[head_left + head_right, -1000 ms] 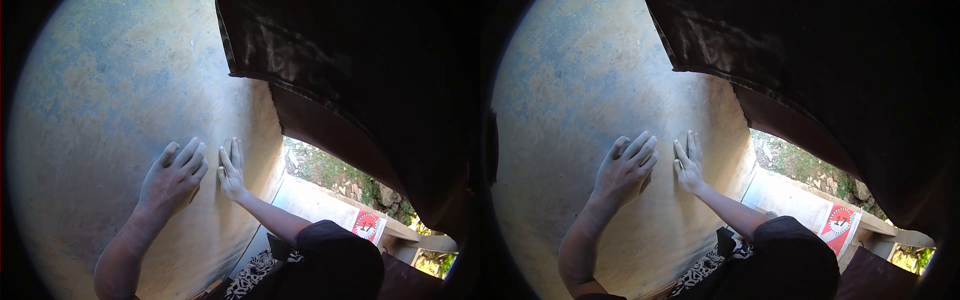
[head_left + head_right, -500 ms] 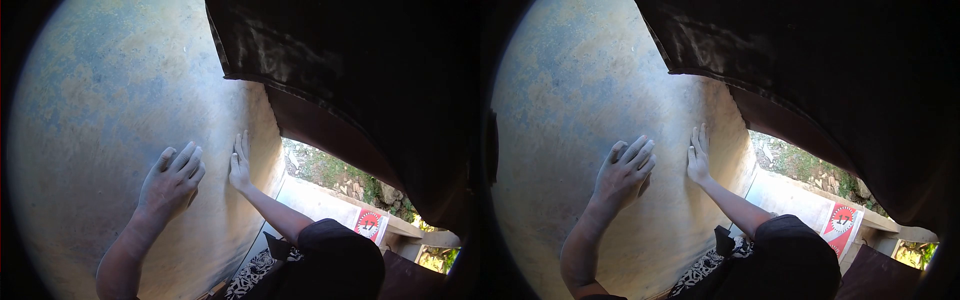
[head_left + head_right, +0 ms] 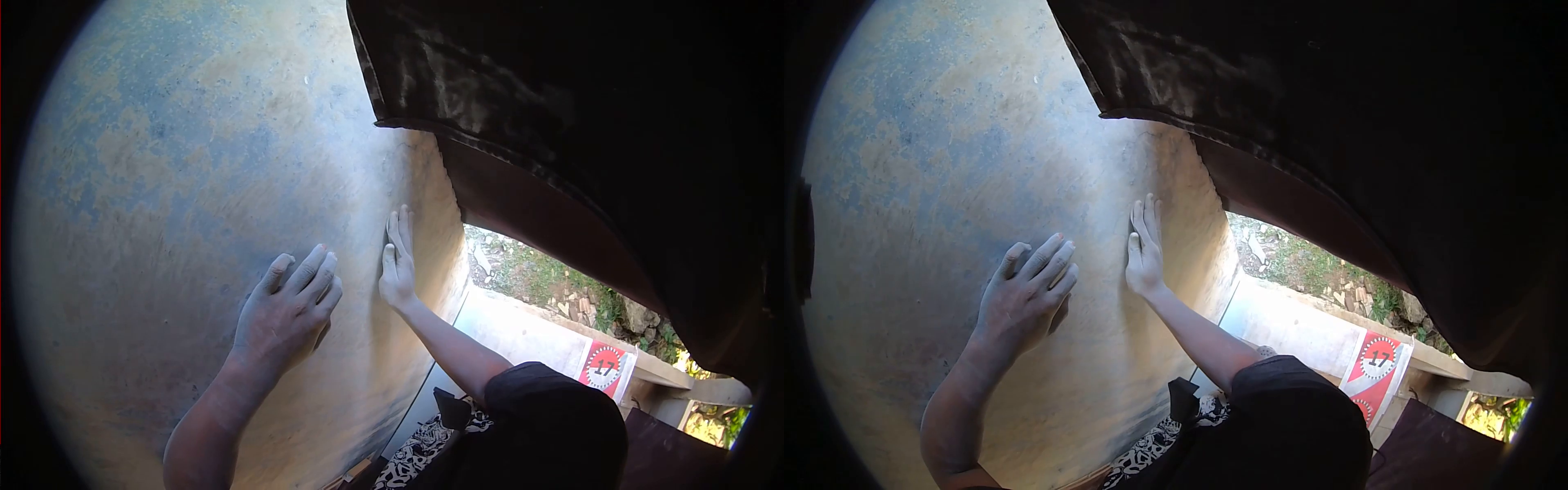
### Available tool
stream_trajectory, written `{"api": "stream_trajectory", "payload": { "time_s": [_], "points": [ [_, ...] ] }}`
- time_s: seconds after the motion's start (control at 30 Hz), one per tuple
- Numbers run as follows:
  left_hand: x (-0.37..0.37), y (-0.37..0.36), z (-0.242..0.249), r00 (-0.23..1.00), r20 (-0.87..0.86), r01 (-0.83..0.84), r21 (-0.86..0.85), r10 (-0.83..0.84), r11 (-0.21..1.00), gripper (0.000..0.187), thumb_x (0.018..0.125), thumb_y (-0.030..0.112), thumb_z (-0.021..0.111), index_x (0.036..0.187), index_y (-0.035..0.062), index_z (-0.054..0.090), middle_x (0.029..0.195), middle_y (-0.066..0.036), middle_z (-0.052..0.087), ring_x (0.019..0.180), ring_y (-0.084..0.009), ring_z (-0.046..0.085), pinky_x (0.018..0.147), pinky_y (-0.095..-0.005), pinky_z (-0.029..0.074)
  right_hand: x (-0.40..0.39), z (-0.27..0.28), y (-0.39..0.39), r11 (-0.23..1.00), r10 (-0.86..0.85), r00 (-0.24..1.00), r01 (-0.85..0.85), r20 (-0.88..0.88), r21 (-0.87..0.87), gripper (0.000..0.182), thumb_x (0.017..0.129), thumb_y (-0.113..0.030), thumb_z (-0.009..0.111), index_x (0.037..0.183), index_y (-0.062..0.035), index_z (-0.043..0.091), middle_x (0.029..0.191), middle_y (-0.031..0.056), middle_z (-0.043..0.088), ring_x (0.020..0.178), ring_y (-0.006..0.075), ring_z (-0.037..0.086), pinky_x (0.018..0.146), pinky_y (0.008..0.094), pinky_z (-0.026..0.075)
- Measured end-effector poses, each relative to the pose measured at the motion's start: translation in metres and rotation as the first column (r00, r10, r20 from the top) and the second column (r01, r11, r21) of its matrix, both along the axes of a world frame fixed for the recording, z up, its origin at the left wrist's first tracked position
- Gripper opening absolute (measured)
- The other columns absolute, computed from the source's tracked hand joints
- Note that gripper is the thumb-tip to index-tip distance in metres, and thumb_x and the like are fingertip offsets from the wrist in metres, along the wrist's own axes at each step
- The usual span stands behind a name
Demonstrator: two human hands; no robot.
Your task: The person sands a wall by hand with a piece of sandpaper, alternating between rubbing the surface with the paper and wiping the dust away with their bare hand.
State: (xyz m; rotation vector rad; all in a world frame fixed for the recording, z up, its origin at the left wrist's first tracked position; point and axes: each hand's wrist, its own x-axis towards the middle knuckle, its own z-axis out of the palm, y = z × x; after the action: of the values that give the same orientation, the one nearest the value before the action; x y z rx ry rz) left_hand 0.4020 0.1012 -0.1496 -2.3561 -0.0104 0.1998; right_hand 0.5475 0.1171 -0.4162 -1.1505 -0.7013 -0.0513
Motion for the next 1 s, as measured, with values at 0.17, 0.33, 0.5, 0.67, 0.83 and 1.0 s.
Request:
{"api": "stream_trajectory", "payload": {
  "time_s": [0.17, 0.33, 0.5, 0.67, 0.83, 1.0],
  "points": [
    [-0.006, 0.0, -0.002, 1.0, -0.006, 0.011, 0.001, -0.011, 1.0, 0.029, 0.094, 0.028, 0.069, 0.12, 0.0138, 0.067, 0.148, -0.005, 0.059, 0.149, -0.018, 0.045, 0.118, -0.0451, 0.032, 0.038, -0.087, 0.016, 0.987, -0.069, 0.95, 0.02, -0.305, -0.162, 0.053, 0.115, -0.02, 0.035, 0.165, -0.0037, 0.033, 0.175, 0.0191, 0.023, 0.163, 0.0371, 0.014, 0.132, 0.0412, 0.012],
    [-0.011, 0.0, 0.0, 0.999, 0.012, 0.047, 0.001, -0.047, 0.999, 0.031, 0.091, 0.028, 0.07, 0.118, 0.0122, 0.069, 0.144, -0.007, 0.061, 0.147, -0.0195, 0.046, 0.117, -0.0437, 0.033, 0.015, -0.024, 0.018, 0.992, -0.065, 0.93, 0.02, -0.362, -0.128, 0.053, 0.113, -0.015, 0.04, 0.166, -0.0071, 0.034, 0.175, 0.0207, 0.022, 0.163, 0.0393, 0.013, 0.132, 0.0421, 0.011],
    [-0.019, -0.004, 0.005, 0.995, 0.071, 0.07, -0.028, -0.068, 0.997, 0.031, 0.089, 0.027, 0.071, 0.115, 0.0107, 0.07, 0.14, -0.009, 0.064, 0.145, -0.0201, 0.048, 0.116, -0.0425, 0.033, -0.047, 0.026, -0.012, 0.998, -0.055, 0.996, 0.058, 0.073, -0.039, 0.055, 0.108, -0.009, 0.047, 0.163, -0.0057, 0.041, 0.175, 0.022, 0.022, 0.163, 0.0389, 0.015, 0.131, 0.0426, 0.012],
    [-0.024, -0.005, 0.004, 0.999, 0.037, 0.011, -0.029, -0.01, 1.0, 0.032, 0.093, 0.027, 0.071, 0.121, 0.0117, 0.067, 0.148, -0.008, 0.059, 0.149, -0.0211, 0.045, 0.119, -0.047, 0.029, -0.027, -0.085, -0.003, 0.997, 0.074, 0.997, -0.075, 0.022, 0.009, 0.053, 0.109, -0.013, 0.048, 0.161, -0.0069, 0.045, 0.174, 0.0217, 0.024, 0.163, 0.0396, 0.016, 0.131, 0.0422, 0.016],
    [-0.02, -0.003, 0.003, 0.999, 0.039, 0.019, -0.028, -0.018, 0.999, 0.032, 0.093, 0.027, 0.071, 0.121, 0.0116, 0.067, 0.148, -0.008, 0.059, 0.149, -0.0213, 0.045, 0.119, -0.0469, 0.029, 0.002, -0.091, 0.027, 0.971, -0.179, 0.882, 0.087, -0.436, -0.223, 0.05, 0.113, -0.016, 0.04, 0.162, -0.0029, 0.041, 0.175, 0.0192, 0.024, 0.161, 0.0405, 0.02, 0.13, 0.0416, 0.02],
    [-0.016, -0.003, 0.003, 0.999, 0.037, 0.007, -0.051, -0.005, 0.999, 0.032, 0.093, 0.028, 0.071, 0.12, 0.0114, 0.068, 0.148, -0.008, 0.059, 0.149, -0.0213, 0.044, 0.119, -0.0467, 0.029, -0.05, 0.026, -0.009, 0.998, -0.054, 0.988, 0.055, -0.146, 0.003, 0.051, 0.11, -0.007, 0.039, 0.161, 0.0007, 0.04, 0.174, 0.0206, 0.026, 0.162, 0.035, 0.022, 0.131, 0.0405, 0.017]
  ]
}}
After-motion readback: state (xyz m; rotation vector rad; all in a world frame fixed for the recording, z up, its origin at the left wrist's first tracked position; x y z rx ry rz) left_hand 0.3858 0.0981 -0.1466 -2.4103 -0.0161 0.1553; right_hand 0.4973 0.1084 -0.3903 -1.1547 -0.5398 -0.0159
